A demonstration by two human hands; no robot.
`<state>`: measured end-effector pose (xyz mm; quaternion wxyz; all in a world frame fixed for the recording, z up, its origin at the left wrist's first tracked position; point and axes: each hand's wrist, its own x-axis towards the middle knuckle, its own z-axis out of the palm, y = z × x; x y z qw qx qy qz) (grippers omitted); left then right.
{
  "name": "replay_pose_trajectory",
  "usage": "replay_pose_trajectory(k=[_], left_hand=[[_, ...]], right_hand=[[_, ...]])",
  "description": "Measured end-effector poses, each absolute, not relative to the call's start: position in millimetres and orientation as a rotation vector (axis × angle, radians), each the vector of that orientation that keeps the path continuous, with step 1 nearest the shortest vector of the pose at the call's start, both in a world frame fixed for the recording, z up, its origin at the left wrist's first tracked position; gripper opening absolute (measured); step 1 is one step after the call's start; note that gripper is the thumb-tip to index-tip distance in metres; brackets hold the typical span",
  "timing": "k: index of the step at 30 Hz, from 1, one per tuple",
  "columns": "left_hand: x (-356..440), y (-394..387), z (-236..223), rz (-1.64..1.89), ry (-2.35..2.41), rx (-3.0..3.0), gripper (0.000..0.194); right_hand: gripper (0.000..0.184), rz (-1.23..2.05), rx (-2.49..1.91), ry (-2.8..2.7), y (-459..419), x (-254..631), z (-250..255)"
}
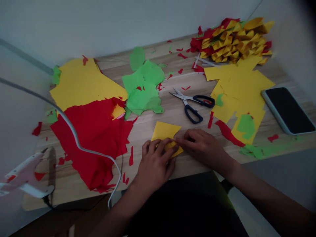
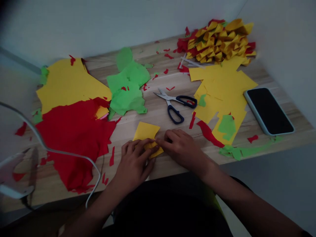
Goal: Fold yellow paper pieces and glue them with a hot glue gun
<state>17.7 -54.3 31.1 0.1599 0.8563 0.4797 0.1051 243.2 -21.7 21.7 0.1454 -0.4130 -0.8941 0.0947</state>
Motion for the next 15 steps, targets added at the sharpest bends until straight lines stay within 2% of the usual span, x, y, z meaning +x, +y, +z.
replay_pose_trajectory(k=[5, 10, 15], left_hand=[[17.7, -55.1, 31.7, 0.293, 1.353, 2.479, 0.039], [17.2, -55.8, 30.2, 0.302, 1.363, 2.475, 0.039], [17.8, -55.0, 30.8, 0.318, 1.353, 2.485, 0.037]], right_hand=[[0.036, 0.169, -1.188, -2.713, -26.8, 245.4, 27.5], [0.023, 0.345, -1.225, -2.443, -28.5, 248.9, 19.8], [0.024, 0.363, -1.242, -2.445, -28.2, 247.9, 19.1]])
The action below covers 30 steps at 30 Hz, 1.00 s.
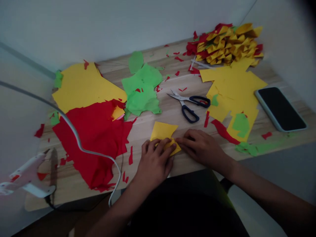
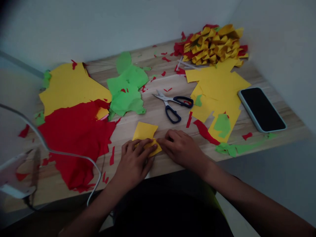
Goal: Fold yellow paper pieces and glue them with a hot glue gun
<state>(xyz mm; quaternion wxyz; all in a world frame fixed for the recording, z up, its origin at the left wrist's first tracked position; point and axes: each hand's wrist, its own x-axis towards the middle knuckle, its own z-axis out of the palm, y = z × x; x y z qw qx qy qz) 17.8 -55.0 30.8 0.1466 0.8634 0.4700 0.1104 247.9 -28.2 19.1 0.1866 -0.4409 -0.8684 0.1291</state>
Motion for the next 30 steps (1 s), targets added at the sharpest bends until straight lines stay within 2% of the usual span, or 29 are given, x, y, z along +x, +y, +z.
replay_pose_trajectory(k=[16, 20, 24, 30], left_hand=[[20.3, -51.8, 31.1, 0.303, 1.367, 2.434, 0.034], [21.0, -51.2, 32.5, 0.288, 1.377, 2.425, 0.034], [19.8, -50.6, 33.0, 0.256, 1.367, 2.447, 0.037], [18.8, -51.7, 31.4, 0.273, 1.353, 2.494, 0.036]], right_hand=[[0.027, 0.458, -1.194, -2.491, -17.6, 247.8, 20.3], [0.027, 0.357, -1.148, -2.599, -15.1, 250.3, 23.5], [0.038, 0.214, -1.114, -2.741, -14.7, 251.4, 28.8], [0.041, 0.165, -1.109, -2.761, -16.4, 256.2, 24.7]])
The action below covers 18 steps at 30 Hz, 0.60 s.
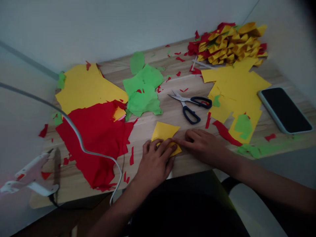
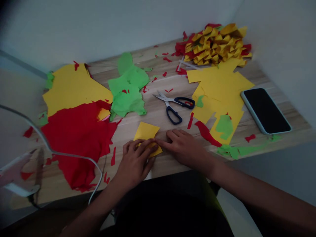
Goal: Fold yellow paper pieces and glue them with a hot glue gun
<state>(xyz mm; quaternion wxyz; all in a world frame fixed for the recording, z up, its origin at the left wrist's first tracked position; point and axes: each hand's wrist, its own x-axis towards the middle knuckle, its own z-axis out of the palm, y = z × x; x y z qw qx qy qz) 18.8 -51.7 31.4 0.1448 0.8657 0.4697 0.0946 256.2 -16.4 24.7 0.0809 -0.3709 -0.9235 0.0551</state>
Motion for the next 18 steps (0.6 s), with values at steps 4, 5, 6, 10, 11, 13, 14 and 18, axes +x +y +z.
replay_pose_trajectory(k=[4, 5, 6, 10, 11, 13, 14, 18], left_hand=[[19.7, -52.4, 31.1, 0.293, 1.352, 2.478, 0.036], [19.7, -52.3, 31.1, 0.298, 1.349, 2.480, 0.036], [19.7, -52.2, 31.2, 0.299, 1.344, 2.485, 0.035], [18.6, -52.4, 31.4, 0.331, 1.351, 2.485, 0.033], [18.3, -52.8, 31.3, 0.347, 1.353, 2.483, 0.033], [17.9, -53.5, 31.1, 0.373, 1.349, 2.490, 0.033], [17.9, -53.7, 30.9, 0.377, 1.342, 2.496, 0.034], [18.3, -53.8, 29.8, 0.367, 1.343, 2.504, 0.035]], right_hand=[[0.024, 0.183, -1.147, -2.632, -19.9, 258.2, 17.0], [0.022, 0.189, -1.156, -2.601, -20.6, 258.4, 15.9], [0.022, 0.194, -1.162, -2.578, -21.1, 258.4, 15.3], [0.022, 0.196, -1.176, -2.532, -21.6, 257.9, 15.8], [0.023, 0.187, -1.173, -2.527, -21.4, 257.7, 16.1], [0.026, 0.160, -1.139, -2.537, -20.7, 257.4, 16.4], [0.027, 0.140, -1.110, -2.554, -20.3, 257.2, 16.3], [0.032, 0.053, -1.036, -2.642, -20.2, 255.9, 14.6]])
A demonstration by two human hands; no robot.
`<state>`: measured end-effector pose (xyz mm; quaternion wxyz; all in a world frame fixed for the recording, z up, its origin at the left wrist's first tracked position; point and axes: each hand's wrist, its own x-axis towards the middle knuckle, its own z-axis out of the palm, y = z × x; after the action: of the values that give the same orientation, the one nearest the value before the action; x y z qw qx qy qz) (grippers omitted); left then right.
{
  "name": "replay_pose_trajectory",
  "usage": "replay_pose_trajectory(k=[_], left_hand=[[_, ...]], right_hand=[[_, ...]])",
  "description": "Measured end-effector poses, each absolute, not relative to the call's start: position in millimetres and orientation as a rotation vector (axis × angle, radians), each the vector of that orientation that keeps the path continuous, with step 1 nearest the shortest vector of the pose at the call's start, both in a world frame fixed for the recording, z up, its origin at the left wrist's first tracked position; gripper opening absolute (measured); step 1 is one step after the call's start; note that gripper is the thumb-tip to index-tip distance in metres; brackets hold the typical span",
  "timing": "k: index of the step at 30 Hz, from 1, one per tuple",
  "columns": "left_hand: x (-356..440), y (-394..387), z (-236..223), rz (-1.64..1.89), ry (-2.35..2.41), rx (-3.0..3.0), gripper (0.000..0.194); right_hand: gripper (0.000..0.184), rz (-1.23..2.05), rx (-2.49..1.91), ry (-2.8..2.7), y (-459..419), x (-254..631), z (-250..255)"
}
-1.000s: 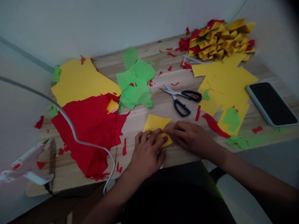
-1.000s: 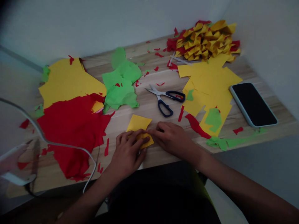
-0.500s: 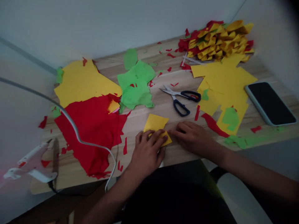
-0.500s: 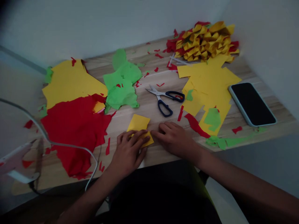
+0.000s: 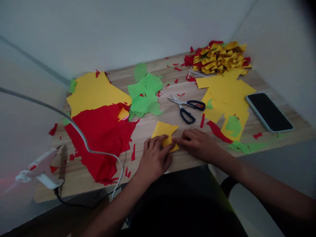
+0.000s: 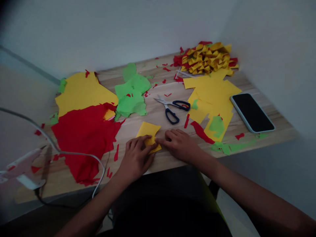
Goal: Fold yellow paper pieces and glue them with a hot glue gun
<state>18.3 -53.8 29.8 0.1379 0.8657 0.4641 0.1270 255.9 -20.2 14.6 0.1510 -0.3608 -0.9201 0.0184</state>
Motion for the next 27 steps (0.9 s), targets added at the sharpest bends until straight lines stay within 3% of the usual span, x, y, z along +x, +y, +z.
replay_pose_trajectory(k=[12, 20, 27], left_hand=[[18.2, -54.0, 28.0, 0.378, 1.359, 2.503, 0.034], [18.5, -55.5, 25.6, 0.393, 1.325, 2.543, 0.033], [17.4, -53.8, 25.6, 0.366, 1.318, 2.533, 0.035]], right_hand=[[0.030, 0.016, -1.103, -2.640, -26.3, 248.1, 13.0], [0.025, 0.369, -1.316, -2.377, -21.7, 238.4, 12.4], [0.018, 0.414, -1.295, -2.367, -11.0, 233.0, 7.2]])
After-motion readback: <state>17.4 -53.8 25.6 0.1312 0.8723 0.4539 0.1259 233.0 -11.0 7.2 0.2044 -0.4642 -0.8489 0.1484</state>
